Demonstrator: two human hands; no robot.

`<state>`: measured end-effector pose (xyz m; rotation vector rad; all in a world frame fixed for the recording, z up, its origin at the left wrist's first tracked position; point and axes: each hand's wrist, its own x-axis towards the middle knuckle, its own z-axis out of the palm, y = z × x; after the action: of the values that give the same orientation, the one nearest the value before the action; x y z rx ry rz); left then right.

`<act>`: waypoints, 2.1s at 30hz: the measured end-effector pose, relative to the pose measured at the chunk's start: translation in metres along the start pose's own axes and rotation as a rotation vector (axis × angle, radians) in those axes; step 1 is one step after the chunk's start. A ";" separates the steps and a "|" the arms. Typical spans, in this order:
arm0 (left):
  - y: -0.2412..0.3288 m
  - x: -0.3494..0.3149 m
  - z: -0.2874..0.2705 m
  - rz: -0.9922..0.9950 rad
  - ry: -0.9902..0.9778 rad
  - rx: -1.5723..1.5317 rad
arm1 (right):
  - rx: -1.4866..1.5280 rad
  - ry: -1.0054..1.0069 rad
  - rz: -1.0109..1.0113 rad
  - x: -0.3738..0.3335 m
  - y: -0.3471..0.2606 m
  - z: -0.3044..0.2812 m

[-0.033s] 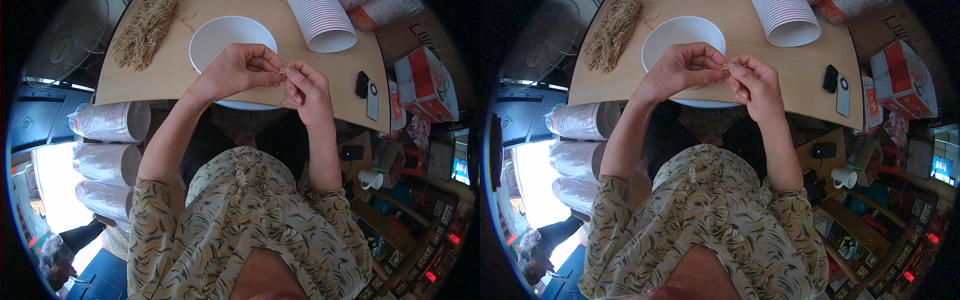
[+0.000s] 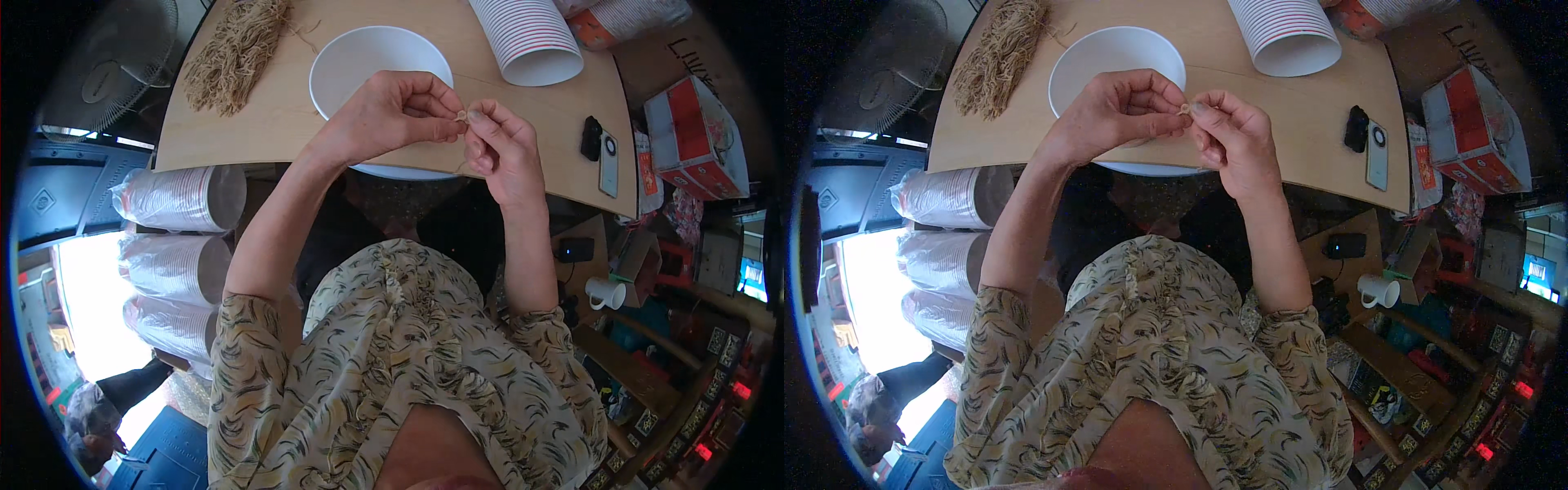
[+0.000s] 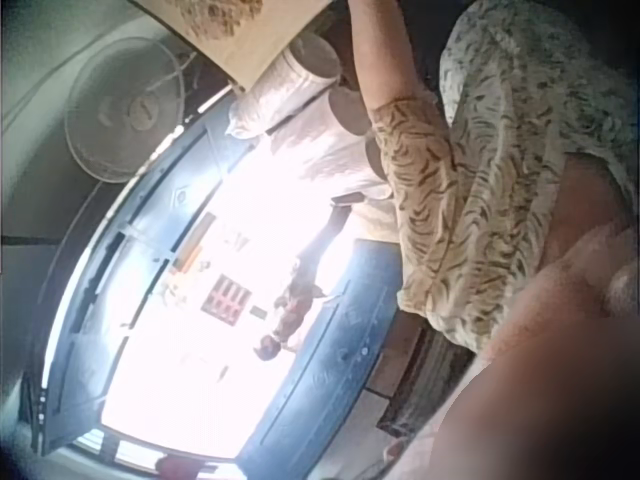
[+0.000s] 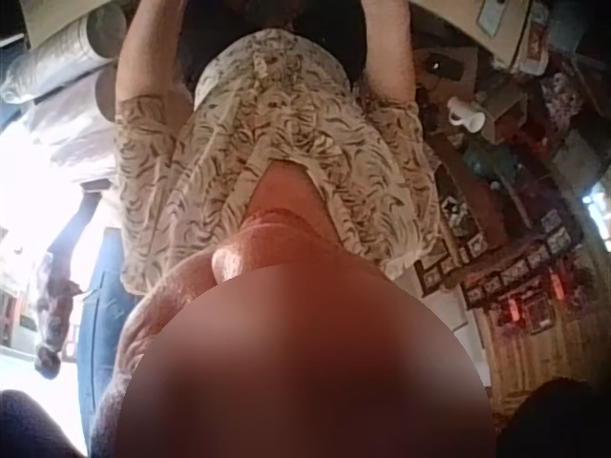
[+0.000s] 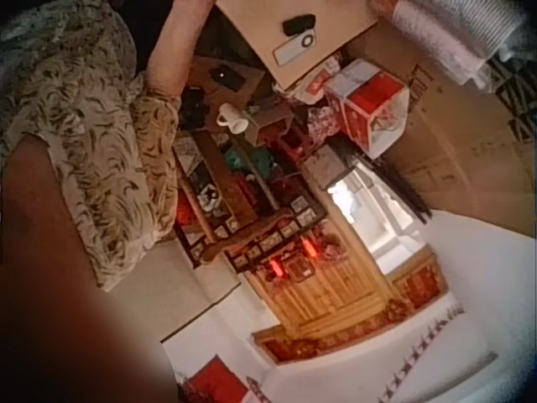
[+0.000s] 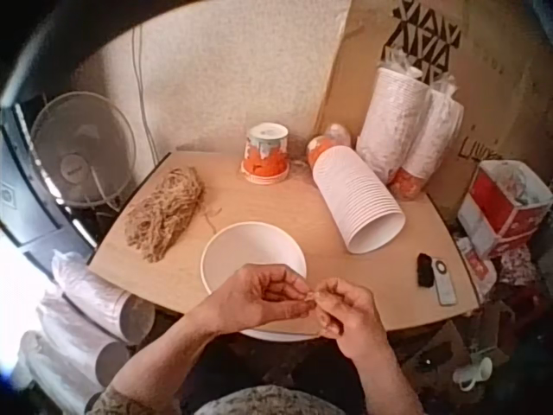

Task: The recorder is tying thin strings through holes in paper bowls for packaging or display.

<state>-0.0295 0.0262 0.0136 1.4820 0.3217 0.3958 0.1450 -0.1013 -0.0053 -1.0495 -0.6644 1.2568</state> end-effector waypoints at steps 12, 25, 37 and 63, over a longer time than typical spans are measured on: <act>-0.006 0.002 -0.001 0.005 0.010 -0.015 | 0.037 -0.003 0.018 -0.002 0.000 0.005; -0.006 0.002 -0.002 0.025 -0.018 0.025 | -0.082 -0.014 -0.022 -0.003 -0.004 0.004; -0.005 0.000 -0.002 0.014 0.000 0.023 | -0.023 0.046 -0.053 -0.003 -0.005 0.007; -0.011 -0.010 0.041 0.592 0.366 0.879 | -0.208 -0.059 -0.094 -0.036 -0.030 -0.018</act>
<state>-0.0192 -0.0155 0.0051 2.3736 0.3611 1.1056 0.1657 -0.1399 0.0194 -1.1409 -0.8950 1.1578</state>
